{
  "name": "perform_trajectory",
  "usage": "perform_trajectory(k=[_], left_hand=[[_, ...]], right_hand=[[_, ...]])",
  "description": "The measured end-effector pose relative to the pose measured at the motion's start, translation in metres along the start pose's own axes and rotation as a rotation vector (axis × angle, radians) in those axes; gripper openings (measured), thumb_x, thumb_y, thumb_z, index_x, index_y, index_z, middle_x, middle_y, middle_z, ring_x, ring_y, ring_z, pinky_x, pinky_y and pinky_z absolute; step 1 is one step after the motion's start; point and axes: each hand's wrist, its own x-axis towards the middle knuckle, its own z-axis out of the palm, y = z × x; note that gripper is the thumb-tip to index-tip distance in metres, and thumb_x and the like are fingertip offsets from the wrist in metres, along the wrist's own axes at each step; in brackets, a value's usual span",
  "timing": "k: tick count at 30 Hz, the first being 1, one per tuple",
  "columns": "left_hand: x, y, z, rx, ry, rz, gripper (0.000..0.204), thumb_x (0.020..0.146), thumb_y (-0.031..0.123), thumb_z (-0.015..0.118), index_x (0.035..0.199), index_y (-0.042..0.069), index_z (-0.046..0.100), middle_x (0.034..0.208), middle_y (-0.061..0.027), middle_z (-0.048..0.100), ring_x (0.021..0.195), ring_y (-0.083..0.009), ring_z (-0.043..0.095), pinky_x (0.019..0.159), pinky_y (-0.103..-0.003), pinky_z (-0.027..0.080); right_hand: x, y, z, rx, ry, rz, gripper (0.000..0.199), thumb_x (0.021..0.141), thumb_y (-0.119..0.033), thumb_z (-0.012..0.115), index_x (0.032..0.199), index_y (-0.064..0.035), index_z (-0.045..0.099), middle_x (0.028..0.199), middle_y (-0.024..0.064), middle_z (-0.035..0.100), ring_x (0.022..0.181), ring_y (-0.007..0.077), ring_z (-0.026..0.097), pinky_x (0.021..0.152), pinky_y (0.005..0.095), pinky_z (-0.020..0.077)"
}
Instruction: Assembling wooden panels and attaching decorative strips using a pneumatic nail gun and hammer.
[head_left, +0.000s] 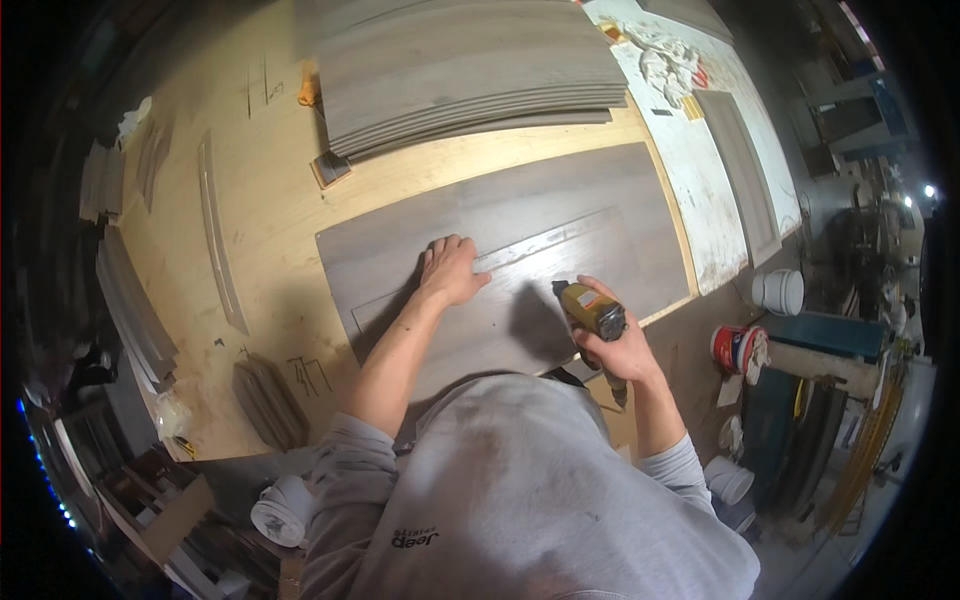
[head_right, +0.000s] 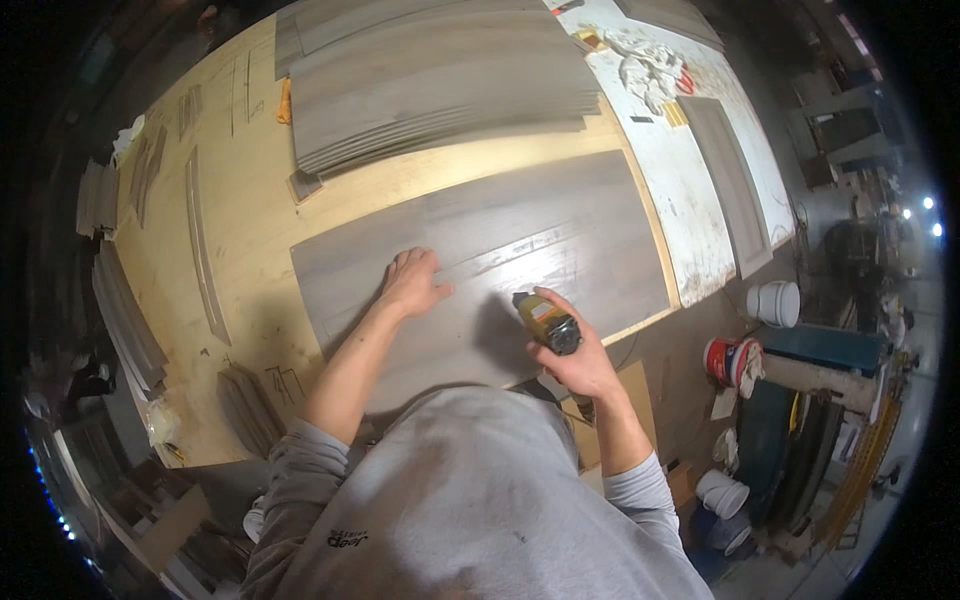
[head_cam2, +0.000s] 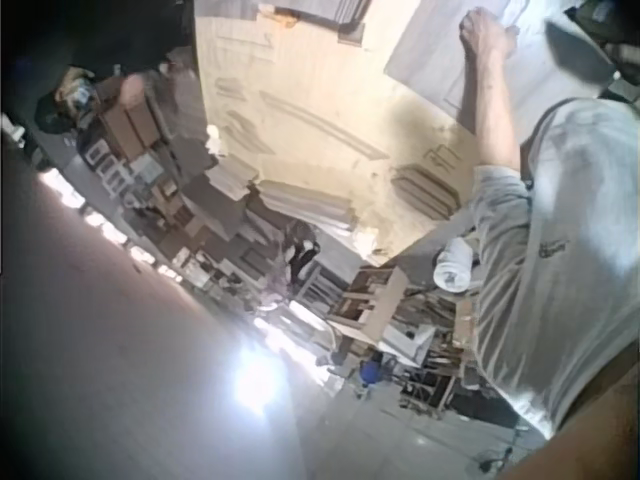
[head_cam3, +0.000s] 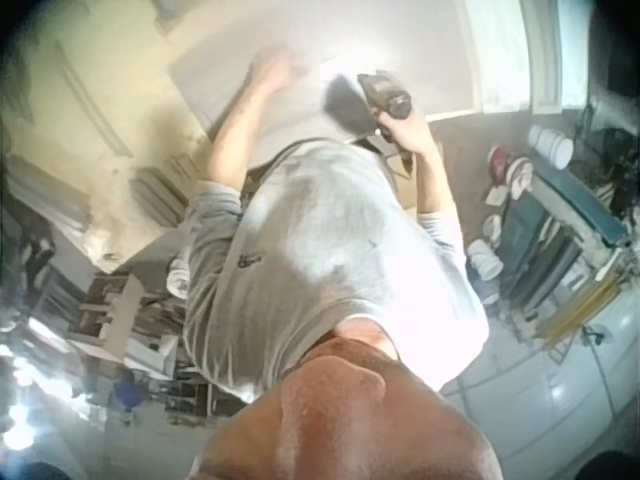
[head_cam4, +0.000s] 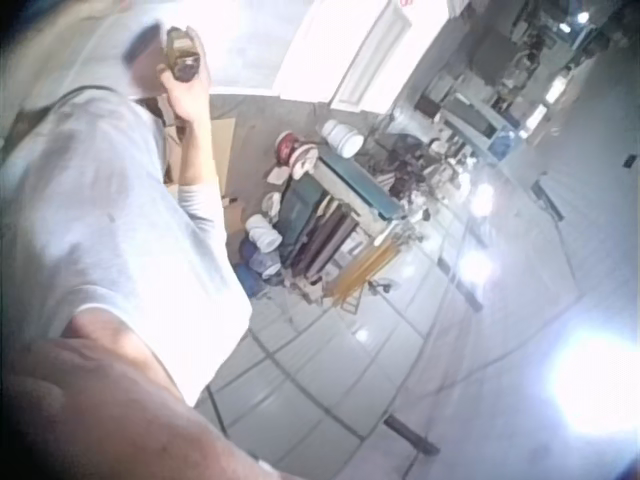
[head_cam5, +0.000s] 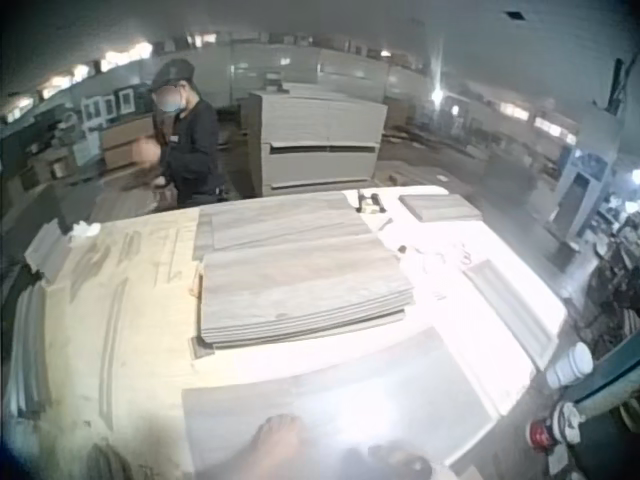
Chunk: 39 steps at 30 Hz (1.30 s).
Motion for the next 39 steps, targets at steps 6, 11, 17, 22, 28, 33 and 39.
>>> perform_trajectory(k=[6, 11, 17, 22, 28, 33, 39], left_hand=[[0.039, -0.031, -0.019, -0.355, -0.355, 0.019, 0.048, 0.097, 0.044, 0.066, 0.117, 0.001, 0.063, 0.115, -0.0194, 0.066, 0.114, -0.0325, 0.060, 0.102, -0.039, 0.044], [0.032, -0.017, -0.063, -0.649, -0.761, -0.170, 0.078, 0.103, 0.059, 0.050, 0.139, -0.009, 0.054, 0.141, -0.0222, 0.058, 0.130, -0.0254, 0.053, 0.110, -0.037, 0.040], [0.038, -0.044, -0.050, -0.917, -1.003, -0.178, 0.082, 0.099, 0.060, 0.058, 0.143, -0.009, 0.050, 0.154, -0.0256, 0.043, 0.144, -0.0308, 0.038, 0.119, -0.041, 0.030], [0.027, -0.031, -0.067, -0.850, -0.963, -0.208, 0.093, 0.097, 0.063, 0.058, 0.152, -0.009, 0.036, 0.162, -0.0318, 0.024, 0.155, -0.0390, 0.017, 0.124, -0.048, 0.019], [0.025, -0.034, -0.062, -0.815, -0.953, -0.192, 0.094, 0.097, 0.066, 0.056, 0.153, -0.007, 0.036, 0.163, -0.0317, 0.022, 0.155, -0.0411, 0.013, 0.124, -0.051, 0.015], [0.025, -0.039, -0.056, -0.810, -0.966, -0.250, 0.101, 0.094, 0.069, 0.057, 0.156, -0.005, 0.029, 0.165, -0.0306, 0.016, 0.156, -0.0423, 0.007, 0.125, -0.053, 0.012], [0.025, -0.046, -0.046, -0.886, -0.993, -0.295, 0.105, 0.090, 0.072, 0.060, 0.158, -0.002, 0.028, 0.166, -0.0276, 0.016, 0.156, -0.0411, 0.009, 0.125, -0.053, 0.013]], right_hand=[[0.035, -0.035, 0.018, -0.263, -0.155, -0.276, 0.079, 0.073, 0.001, 0.073, 0.148, -0.0079, 0.049, 0.148, 0.0133, 0.056, 0.139, 0.0283, 0.051, 0.116, 0.0370, 0.0381], [0.048, -0.051, 0.025, -0.337, -0.230, -0.398, 0.084, 0.069, -0.004, 0.077, 0.148, -0.0128, 0.050, 0.139, 0.0179, 0.061, 0.121, 0.0364, 0.064, 0.104, 0.0401, 0.0515], [0.053, -0.060, 0.029, -0.419, -0.266, -0.472, 0.088, 0.066, -0.009, 0.081, 0.147, -0.0129, 0.050, 0.137, 0.0185, 0.062, 0.122, 0.0397, 0.062, 0.102, 0.0450, 0.0523], [0.052, -0.059, 0.028, -0.438, -0.290, -0.435, 0.084, 0.064, -0.009, 0.080, 0.144, -0.0069, 0.054, 0.138, 0.0198, 0.062, 0.121, 0.0396, 0.063, 0.102, 0.0427, 0.0521], [0.045, -0.060, 0.032, -0.420, -0.275, -0.390, 0.083, 0.064, -0.008, 0.079, 0.144, -0.0077, 0.054, 0.137, 0.0210, 0.062, 0.120, 0.0400, 0.063, 0.102, 0.0428, 0.0523], [0.041, -0.061, 0.032, -0.453, -0.254, -0.392, 0.086, 0.063, -0.009, 0.079, 0.144, -0.0097, 0.054, 0.132, 0.0204, 0.064, 0.117, 0.0414, 0.064, 0.099, 0.0448, 0.0531], [0.039, -0.052, 0.036, -0.528, -0.215, -0.501, 0.092, 0.064, -0.015, 0.084, 0.148, -0.0189, 0.049, 0.117, 0.0164, 0.069, 0.101, 0.0390, 0.069, 0.085, 0.0453, 0.0587]])
